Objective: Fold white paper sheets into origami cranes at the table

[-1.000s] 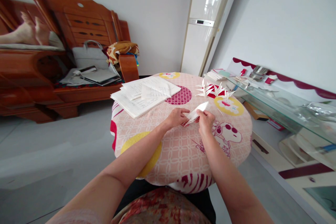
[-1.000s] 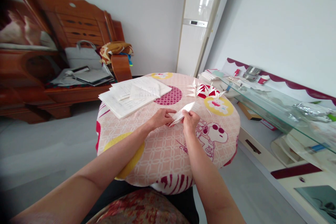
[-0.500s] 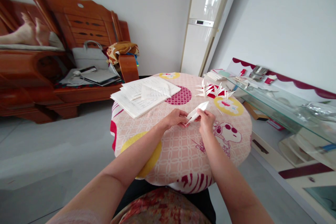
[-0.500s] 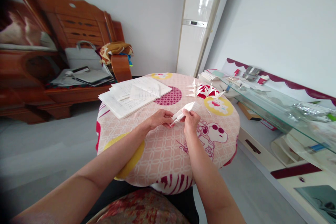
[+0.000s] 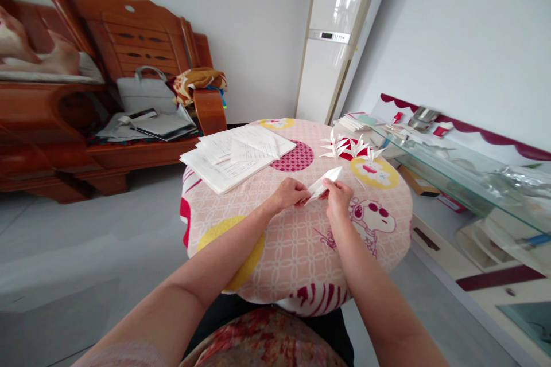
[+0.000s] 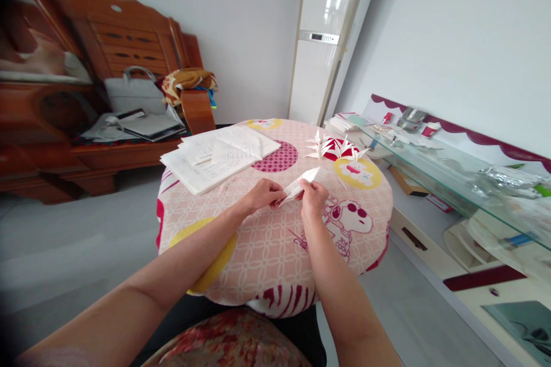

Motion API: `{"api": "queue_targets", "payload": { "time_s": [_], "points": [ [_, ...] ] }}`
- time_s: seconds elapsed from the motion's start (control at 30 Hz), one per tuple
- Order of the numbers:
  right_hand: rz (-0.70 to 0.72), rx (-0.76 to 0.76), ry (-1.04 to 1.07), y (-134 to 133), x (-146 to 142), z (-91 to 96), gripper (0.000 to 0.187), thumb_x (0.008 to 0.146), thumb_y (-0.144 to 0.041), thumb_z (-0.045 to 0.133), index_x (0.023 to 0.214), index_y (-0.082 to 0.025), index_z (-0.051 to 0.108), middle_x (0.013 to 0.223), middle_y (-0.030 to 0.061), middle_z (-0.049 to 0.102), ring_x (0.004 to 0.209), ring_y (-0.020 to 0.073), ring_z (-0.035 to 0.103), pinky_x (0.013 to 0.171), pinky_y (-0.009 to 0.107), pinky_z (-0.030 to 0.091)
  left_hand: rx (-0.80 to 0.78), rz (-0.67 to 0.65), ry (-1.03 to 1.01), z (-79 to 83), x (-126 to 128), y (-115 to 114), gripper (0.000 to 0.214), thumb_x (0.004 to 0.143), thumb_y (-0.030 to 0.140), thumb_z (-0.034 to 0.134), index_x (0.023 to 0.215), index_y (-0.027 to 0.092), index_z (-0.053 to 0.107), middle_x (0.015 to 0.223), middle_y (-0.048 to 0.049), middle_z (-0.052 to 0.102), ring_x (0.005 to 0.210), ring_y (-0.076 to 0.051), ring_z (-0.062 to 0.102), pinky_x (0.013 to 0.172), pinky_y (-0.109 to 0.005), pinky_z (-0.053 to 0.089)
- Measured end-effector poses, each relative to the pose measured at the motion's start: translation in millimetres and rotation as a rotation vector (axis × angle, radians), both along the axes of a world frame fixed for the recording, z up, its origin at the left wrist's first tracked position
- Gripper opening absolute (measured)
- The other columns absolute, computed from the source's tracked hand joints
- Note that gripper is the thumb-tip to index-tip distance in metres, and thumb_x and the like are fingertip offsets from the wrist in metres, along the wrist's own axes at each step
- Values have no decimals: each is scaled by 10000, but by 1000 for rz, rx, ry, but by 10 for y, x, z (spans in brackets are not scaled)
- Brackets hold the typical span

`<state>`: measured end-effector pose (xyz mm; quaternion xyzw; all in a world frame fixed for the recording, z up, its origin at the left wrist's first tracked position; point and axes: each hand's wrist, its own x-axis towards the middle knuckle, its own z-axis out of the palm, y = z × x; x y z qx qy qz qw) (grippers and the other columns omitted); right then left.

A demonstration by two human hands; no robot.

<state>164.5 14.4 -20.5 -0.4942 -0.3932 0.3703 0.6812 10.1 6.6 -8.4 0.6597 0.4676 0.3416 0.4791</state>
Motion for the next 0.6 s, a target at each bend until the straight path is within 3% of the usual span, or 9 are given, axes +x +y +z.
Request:
{"api": "queue_targets", "payload": {
  "time_s": [0.17,0.27,0.4,0.53,0.6],
  "points": [
    [-104,-43,49,76,112,18,267,620,-346,687,503,-223,481,412,-64,468,382,112,417,379,259,370,-160,-43,-5,28,-10,-12,161,728,182,589,584,135,644,519,-8,609,472,-99,558,499,-197,449],
    [-107,-72,77,98,141,29,220,615,-348,681,530,-211,531,424,-50,518,376,124,457,384,266,404,-251,-80,-117,49,-71,7,92,669,161,636,703,121,711,631,-32,671,570,-116,617,567,-210,508],
    [-50,-42,57,75,94,7,245,620,-356,696,522,-203,531,429,-48,523,377,114,449,381,254,383,-287,-161,-353,71,-102,15,297,631,225,728,910,130,758,919,-77,732,774,-140,660,700,-233,552],
    [37,-23,34,26,-3,-24,288,628,-366,716,504,-206,511,428,-56,497,389,105,421,371,248,334,-302,-71,-318,28,-27,6,358,692,456,757,739,105,707,706,-49,681,623,-121,611,620,-235,522],
    [73,-36,28,2,-45,-20,290,630,-376,714,503,-208,514,427,-58,489,384,104,411,369,253,327,-297,-50,-281,2,11,1,375,707,478,751,709,109,688,635,-30,661,547,-109,584,561,-219,479]
  ]
}}
